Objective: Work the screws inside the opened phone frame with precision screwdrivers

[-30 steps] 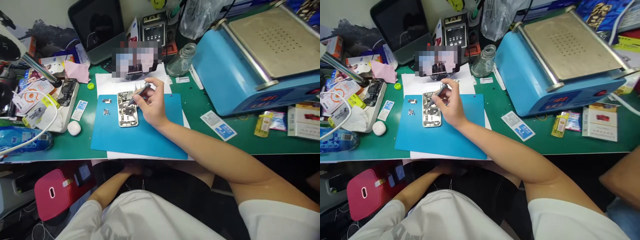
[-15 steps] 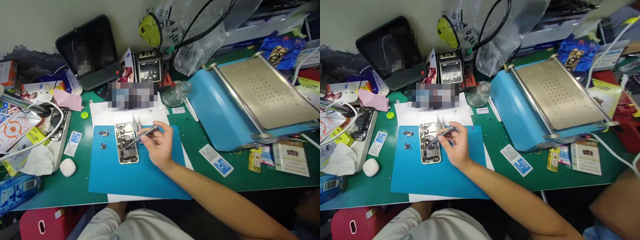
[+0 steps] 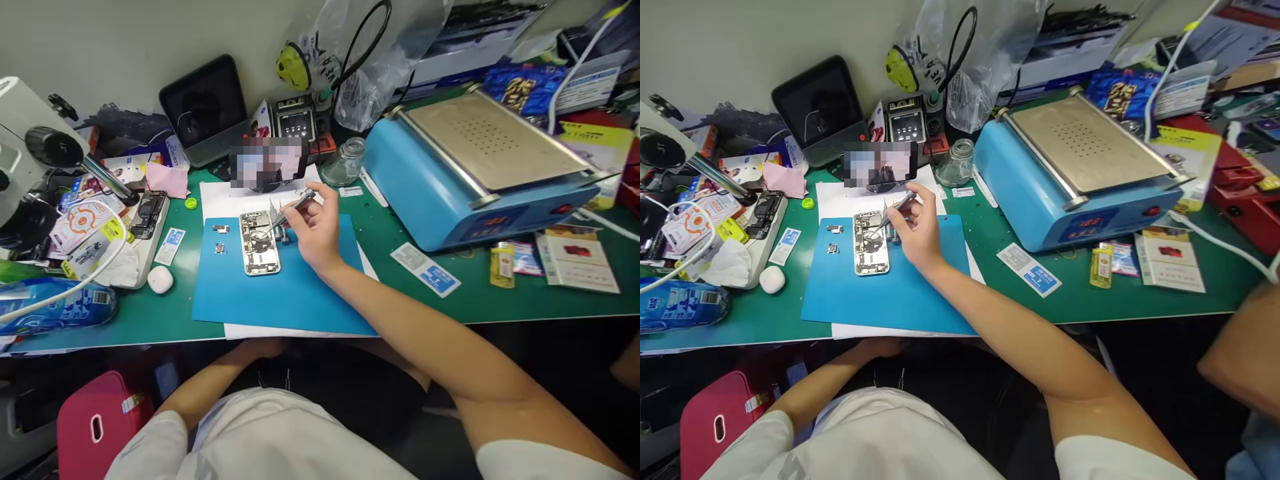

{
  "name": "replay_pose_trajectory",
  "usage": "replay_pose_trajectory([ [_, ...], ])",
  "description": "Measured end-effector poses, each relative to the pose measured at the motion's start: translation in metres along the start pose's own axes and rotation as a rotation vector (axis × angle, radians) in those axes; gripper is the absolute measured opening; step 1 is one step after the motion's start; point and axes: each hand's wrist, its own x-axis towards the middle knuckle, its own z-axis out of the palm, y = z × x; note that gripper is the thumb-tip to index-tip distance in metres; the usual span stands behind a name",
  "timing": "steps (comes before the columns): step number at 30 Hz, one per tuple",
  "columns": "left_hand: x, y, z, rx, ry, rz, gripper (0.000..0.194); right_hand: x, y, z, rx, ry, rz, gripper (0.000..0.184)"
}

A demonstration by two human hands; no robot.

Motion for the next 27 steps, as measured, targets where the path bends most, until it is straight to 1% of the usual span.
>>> replay_pose_trajectory([
  [1,-0.009,0.000,-0.003,-0.031,-0.017,0.082,0.023,-0.001,0.000,0.001,0.003,-0.005,-0.005,0.048],
  [2,-0.020,-0.001,-0.010,-0.072,-0.040,0.176,0.021,-0.002,0.000,0.003,0.004,-0.013,-0.006,0.048],
  [3,-0.031,-0.001,-0.019,-0.105,-0.052,0.259,0.013,-0.003,0.000,0.004,0.005,-0.020,-0.005,0.048],
  [4,-0.041,-0.001,-0.031,-0.134,-0.053,0.337,0.014,-0.004,0.000,0.005,0.004,-0.028,-0.005,0.048],
  [6,-0.056,-0.003,-0.059,-0.153,-0.028,0.418,0.020,-0.006,0.000,0.006,0.003,-0.044,-0.009,0.048],
  [8,-0.059,-0.009,-0.085,-0.129,0.029,0.421,0.029,-0.008,0.001,0.007,-0.006,-0.063,-0.020,0.048],
  [10,-0.051,-0.017,-0.102,0.080,0.079,0.304,0.048,-0.009,0.001,0.007,-0.033,-0.081,-0.043,0.048],
  [11,-0.044,-0.020,-0.107,0.182,0.054,0.241,0.060,-0.009,0.000,0.006,-0.053,-0.091,-0.059,0.047],
  [14,-0.026,-0.029,-0.106,0.377,-0.103,0.143,0.089,-0.011,-0.001,0.006,-0.118,-0.113,-0.116,0.046],
  [16,-0.019,-0.031,-0.102,0.411,-0.170,0.105,0.098,-0.013,-0.004,0.006,-0.158,-0.128,-0.163,0.046],
  [21,-0.018,-0.033,-0.102,0.348,-0.210,0.038,0.095,-0.016,-0.012,0.008,-0.199,-0.199,-0.292,0.049],
  [27,-0.019,-0.034,-0.104,0.285,-0.221,0.021,0.093,-0.022,-0.016,0.008,-0.218,-0.309,-0.369,0.056],
])
